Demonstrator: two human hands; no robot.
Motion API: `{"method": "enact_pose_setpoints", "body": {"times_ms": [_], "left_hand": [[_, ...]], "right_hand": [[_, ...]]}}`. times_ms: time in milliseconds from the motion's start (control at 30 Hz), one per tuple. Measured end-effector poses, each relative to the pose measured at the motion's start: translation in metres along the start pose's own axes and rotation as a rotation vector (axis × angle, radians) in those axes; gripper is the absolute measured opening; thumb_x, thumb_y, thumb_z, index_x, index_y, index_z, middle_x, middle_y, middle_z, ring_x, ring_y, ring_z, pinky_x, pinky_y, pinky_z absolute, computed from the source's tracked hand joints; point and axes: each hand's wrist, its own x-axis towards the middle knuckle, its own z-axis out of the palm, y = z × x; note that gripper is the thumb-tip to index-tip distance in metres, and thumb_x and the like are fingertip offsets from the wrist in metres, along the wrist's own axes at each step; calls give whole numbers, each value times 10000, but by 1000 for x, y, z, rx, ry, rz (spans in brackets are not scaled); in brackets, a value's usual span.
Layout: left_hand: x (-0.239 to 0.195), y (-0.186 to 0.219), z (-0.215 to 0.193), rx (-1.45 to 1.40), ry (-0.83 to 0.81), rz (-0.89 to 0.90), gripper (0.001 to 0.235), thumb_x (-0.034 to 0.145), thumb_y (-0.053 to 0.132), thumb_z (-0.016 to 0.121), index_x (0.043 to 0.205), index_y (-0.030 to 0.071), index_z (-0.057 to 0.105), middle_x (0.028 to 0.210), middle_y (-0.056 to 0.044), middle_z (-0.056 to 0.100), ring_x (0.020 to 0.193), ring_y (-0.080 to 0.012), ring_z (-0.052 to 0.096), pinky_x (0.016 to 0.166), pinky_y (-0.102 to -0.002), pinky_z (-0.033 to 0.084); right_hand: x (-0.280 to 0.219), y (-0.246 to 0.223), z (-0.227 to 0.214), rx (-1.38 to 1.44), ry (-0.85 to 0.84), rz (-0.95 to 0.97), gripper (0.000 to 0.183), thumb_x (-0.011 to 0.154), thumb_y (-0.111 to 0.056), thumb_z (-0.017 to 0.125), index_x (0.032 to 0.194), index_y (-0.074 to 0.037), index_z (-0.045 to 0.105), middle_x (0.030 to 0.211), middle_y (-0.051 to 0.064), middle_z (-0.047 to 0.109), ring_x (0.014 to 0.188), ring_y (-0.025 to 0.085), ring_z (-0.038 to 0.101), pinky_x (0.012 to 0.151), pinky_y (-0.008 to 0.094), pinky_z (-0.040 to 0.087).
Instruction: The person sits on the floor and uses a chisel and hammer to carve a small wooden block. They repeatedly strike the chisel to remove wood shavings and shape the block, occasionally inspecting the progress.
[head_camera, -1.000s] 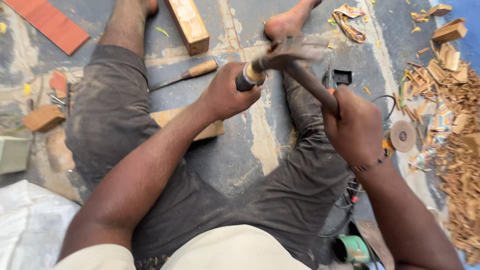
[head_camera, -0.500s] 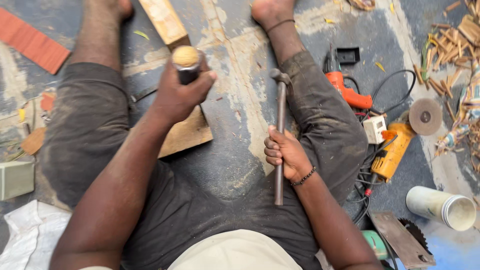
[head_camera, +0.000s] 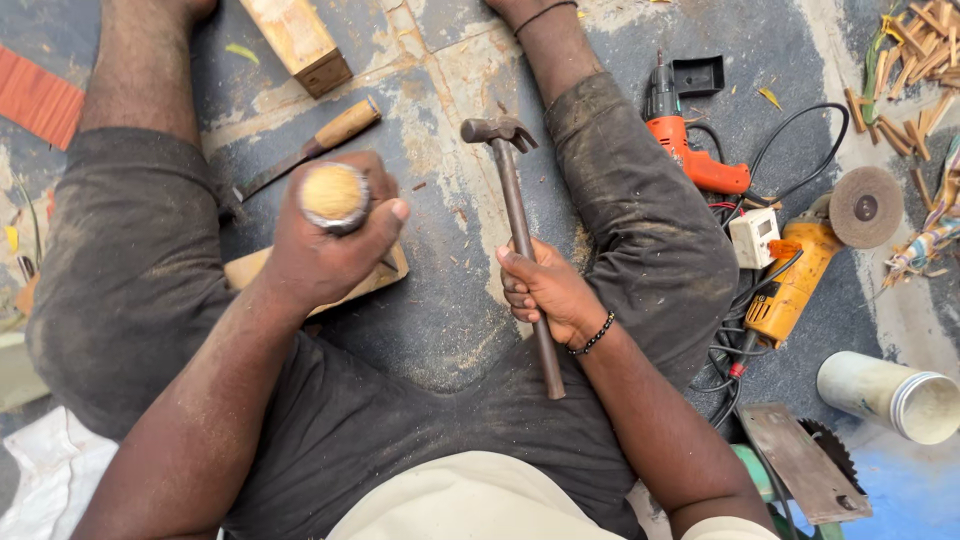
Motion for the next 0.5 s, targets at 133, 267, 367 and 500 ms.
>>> {"method": "enact_pose_setpoints", "body": {"times_ms": [133,267,367,500], "left_hand": [[-1,2,10,116,0,-2,270,952,158,708,794,65,510,657,-29,500,599,-121,477,573,-312,406],[3,-4,19,123,34,111,214,917,167,734,838,54,570,697,-84,570,634,-192,556,626,-355,473],[5,-10,24,82,102,290,162,901,154,725,948,43,617,807,-115,646,730,-244,642,716,-390,528],[4,-9,26,51,62,263,150,846,130,697,919,38,605,779,-118,655,701,-260,653,702,-405,527]], "right_hand": [[1,-2,3,-34,73,-14,192,999,-208,635,956,-119,471,618,-61,430,437,16,388,339,178,329],[-8,-4,10,-256,203,-203,205,982,-205,649,944,-95,481,585,-58,428,405,42,386,329,216,326],[-33,-15,16,-583,357,-458,222,1009,-249,660,954,-90,515,609,-54,461,435,56,437,364,236,365],[-85,-59,28,-645,532,-885,247,1115,-375,565,1093,-131,530,767,-45,564,583,46,508,479,212,399]]}}
